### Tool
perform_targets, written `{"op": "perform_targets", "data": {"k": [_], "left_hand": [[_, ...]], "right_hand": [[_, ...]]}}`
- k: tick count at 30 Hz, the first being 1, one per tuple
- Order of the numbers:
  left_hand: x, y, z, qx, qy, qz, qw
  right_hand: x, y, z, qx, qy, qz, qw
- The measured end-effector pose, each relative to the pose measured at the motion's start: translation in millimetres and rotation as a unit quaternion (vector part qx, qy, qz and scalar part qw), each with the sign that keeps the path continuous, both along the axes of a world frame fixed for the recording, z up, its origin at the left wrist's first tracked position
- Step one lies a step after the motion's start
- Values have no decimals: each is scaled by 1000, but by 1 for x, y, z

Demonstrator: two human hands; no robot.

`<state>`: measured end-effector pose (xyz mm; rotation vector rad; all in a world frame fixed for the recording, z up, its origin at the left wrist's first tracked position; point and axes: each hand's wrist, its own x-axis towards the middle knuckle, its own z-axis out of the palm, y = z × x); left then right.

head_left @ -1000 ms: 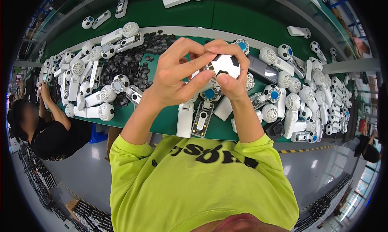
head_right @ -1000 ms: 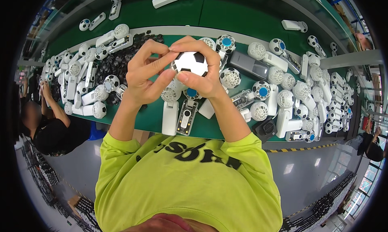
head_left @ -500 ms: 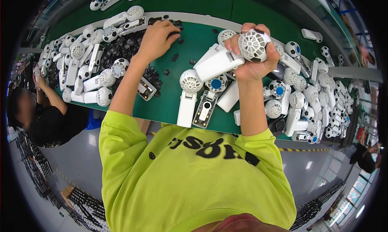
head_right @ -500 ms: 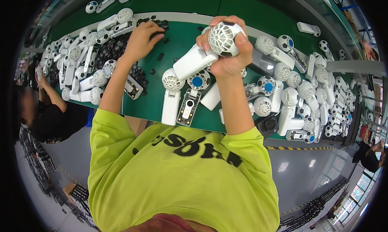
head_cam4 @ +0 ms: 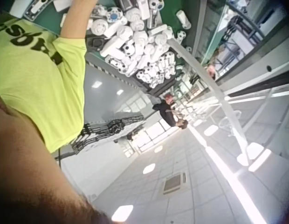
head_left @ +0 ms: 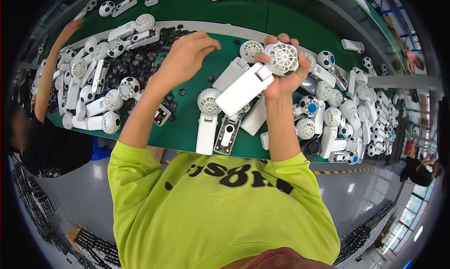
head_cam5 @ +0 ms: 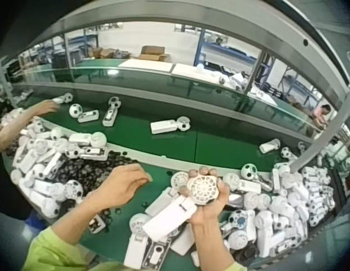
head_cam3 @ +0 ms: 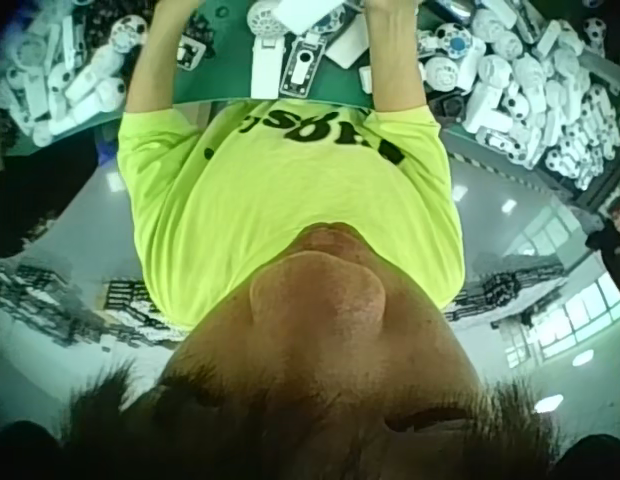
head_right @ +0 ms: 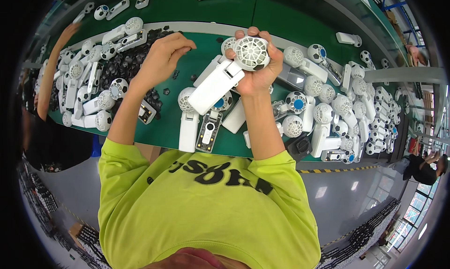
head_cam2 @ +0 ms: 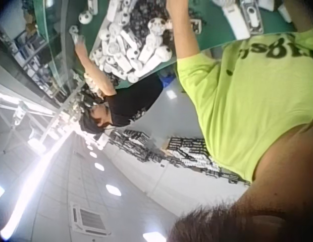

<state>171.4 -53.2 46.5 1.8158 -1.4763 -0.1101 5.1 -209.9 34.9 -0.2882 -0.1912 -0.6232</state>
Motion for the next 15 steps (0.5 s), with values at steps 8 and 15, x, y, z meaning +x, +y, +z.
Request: {"op": "perform_targets", "data": {"k": [8, 15], "left_hand": [[-74, -23, 43, -202, 133, 73, 968], [-94, -26, 39, -264, 202, 87, 939]], "right_hand": [[-6, 10, 10, -133, -15, -51, 990], [1, 19, 8, -126, 5, -111, 986]]}}
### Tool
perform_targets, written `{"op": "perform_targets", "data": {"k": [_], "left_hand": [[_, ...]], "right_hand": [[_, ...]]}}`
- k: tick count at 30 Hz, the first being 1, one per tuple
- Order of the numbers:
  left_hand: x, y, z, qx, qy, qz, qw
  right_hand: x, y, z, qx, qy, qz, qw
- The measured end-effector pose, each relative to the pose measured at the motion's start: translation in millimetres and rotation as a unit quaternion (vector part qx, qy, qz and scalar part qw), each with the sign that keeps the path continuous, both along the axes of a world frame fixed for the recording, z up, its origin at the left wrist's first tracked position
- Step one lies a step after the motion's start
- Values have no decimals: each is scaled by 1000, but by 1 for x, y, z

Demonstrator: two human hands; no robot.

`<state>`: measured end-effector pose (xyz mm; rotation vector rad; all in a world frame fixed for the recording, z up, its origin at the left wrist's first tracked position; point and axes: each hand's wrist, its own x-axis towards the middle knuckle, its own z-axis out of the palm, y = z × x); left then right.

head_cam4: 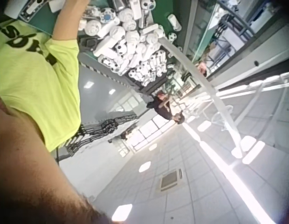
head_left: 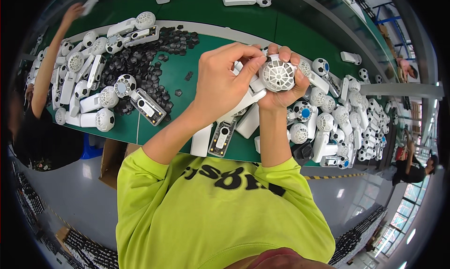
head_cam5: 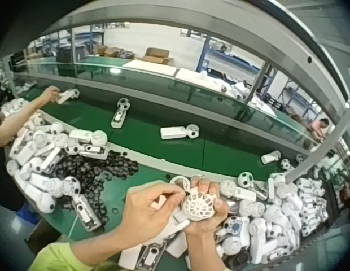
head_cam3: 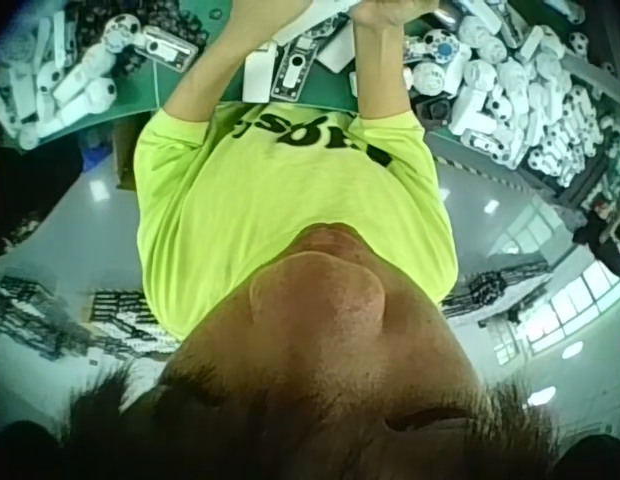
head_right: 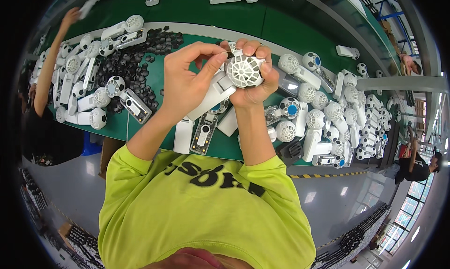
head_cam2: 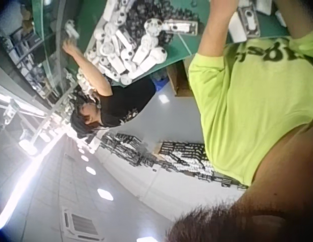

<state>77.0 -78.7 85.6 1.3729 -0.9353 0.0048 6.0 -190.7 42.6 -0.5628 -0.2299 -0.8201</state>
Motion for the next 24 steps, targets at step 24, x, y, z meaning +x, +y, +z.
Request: {"op": "perform_targets", "data": {"k": [24], "left_hand": [[-3, 19, 3, 45, -247, -4, 968]], "right_hand": [[-5, 8, 0, -190, -19, -121, 974]]}}
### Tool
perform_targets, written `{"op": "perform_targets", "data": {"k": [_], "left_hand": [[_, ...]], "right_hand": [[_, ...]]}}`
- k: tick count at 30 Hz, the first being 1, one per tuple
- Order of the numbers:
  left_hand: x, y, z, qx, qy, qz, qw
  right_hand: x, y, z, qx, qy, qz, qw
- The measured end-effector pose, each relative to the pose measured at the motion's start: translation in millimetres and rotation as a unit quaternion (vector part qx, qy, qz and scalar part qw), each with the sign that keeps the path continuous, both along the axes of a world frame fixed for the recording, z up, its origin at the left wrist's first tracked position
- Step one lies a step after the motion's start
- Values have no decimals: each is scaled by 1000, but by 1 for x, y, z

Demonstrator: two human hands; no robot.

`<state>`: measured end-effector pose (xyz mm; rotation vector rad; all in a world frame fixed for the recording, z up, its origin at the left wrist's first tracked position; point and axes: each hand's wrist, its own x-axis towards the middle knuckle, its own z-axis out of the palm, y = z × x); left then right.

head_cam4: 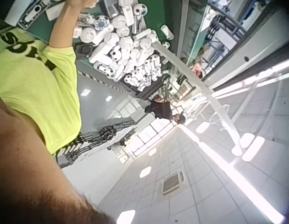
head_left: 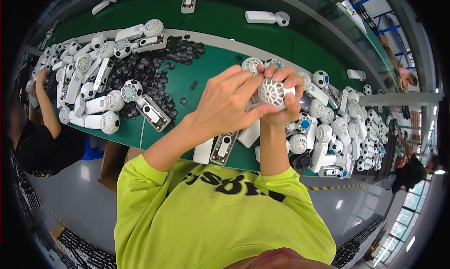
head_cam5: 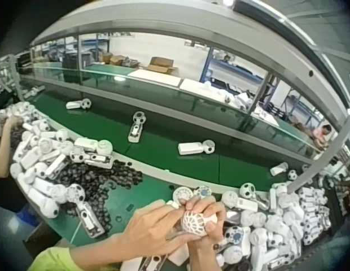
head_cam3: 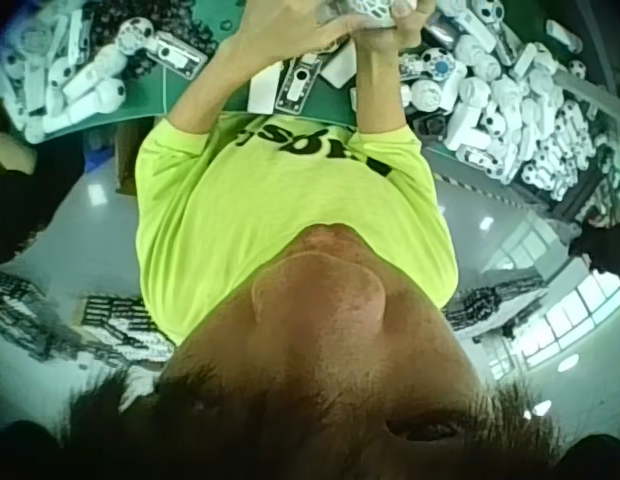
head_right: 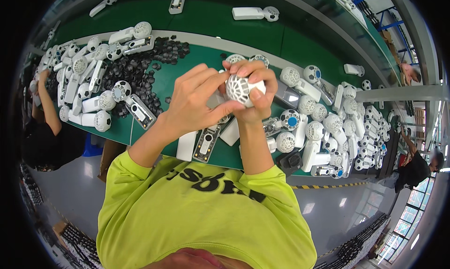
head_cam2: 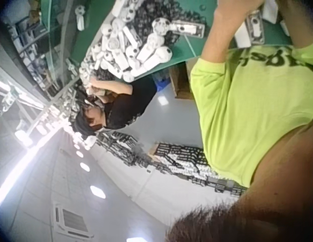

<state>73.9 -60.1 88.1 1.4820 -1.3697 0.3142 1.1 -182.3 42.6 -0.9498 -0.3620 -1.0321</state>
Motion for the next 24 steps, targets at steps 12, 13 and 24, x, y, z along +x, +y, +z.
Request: {"op": "perform_targets", "data": {"k": [12, 13, 24], "left_hand": [[27, 5, 5, -44, 57, -59, 996], [30, 5, 6, -46, 66, -45, 996], [117, 23, -88, 313, -68, 256, 912]], "right_hand": [[23, 6, 42, -156, 22, -76, 985], [30, -3, 52, -237, 53, -105, 964], [114, -182, 2, -659, 530, -221, 486]]}}
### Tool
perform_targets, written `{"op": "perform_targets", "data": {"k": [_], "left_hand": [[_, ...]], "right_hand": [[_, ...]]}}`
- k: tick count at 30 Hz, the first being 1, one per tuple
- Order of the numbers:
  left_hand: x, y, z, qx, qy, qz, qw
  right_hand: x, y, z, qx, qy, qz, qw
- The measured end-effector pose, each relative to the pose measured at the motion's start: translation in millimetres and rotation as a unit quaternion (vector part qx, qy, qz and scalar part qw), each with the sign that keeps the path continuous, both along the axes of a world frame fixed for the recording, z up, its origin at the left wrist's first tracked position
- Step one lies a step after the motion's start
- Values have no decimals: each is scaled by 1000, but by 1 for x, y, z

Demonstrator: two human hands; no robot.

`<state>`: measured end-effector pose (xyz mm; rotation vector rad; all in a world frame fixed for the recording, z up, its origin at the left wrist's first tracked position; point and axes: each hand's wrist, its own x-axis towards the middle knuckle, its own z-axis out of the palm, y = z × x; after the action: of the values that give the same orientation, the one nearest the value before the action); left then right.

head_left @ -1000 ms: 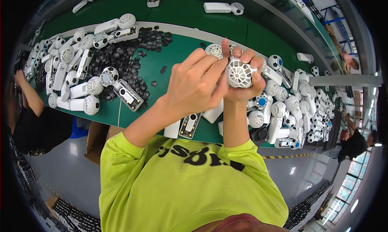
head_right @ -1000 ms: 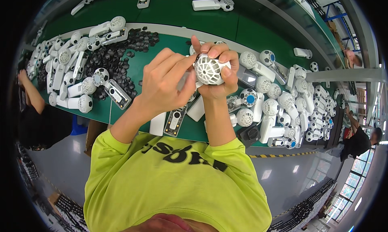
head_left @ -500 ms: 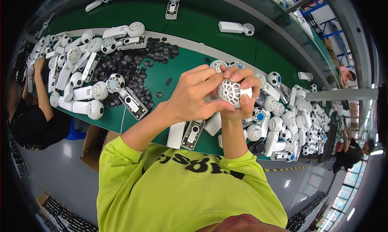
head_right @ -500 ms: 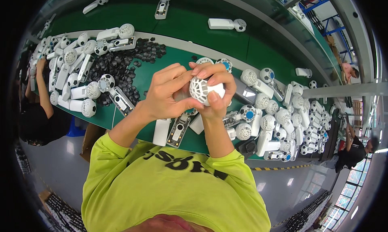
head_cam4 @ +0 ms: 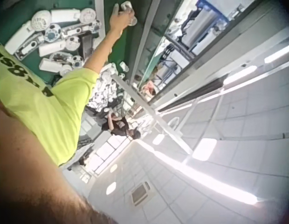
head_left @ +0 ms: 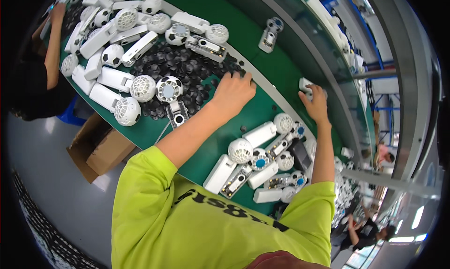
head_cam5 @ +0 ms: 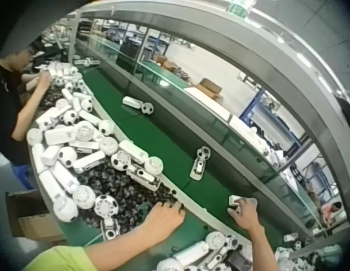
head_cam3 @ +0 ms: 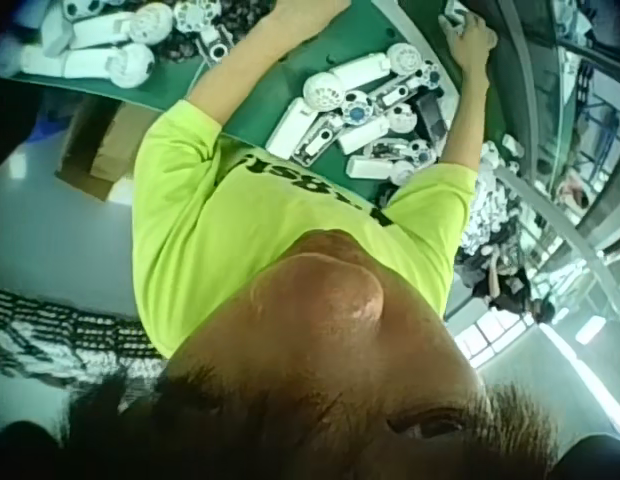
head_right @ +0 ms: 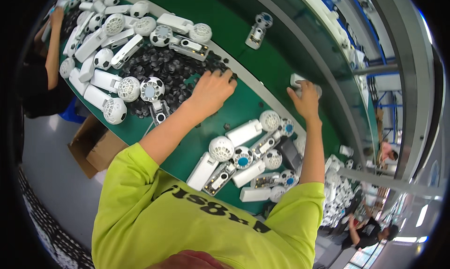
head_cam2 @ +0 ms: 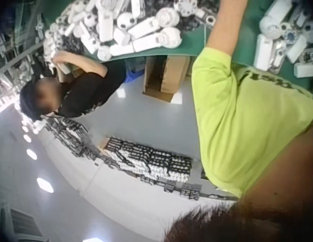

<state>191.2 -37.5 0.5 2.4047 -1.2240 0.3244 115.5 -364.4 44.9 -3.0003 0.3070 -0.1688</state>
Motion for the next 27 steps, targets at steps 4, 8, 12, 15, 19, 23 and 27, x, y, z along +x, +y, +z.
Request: {"op": "perform_targets", "data": {"k": [4, 8, 12, 15, 19, 23, 27], "left_hand": [[11, 5, -21, 6, 66, -4, 998], [19, 5, -24, -10, 112, -12, 994], [24, 4, -20, -58, 160, -25, 985], [24, 8, -19, -98, 173, -38, 979], [20, 5, -15, -193, 159, -56, 967], [17, 1, 3, -276, 259, -106, 920], [11, 8, 15, -266, 483, -169, 817]], "right_hand": [[91, 15, -45, 93, -71, 3, 993], [178, 45, -61, 36, -77, -74, 994], [185, 20, -48, 600, 69, -163, 780], [123, 23, -25, 782, 34, 29, 622], [56, 107, 8, 840, -66, 109, 527], [23, 122, 31, 864, -115, 147, 467], [3, 131, 39, 806, -199, 122, 544]]}}
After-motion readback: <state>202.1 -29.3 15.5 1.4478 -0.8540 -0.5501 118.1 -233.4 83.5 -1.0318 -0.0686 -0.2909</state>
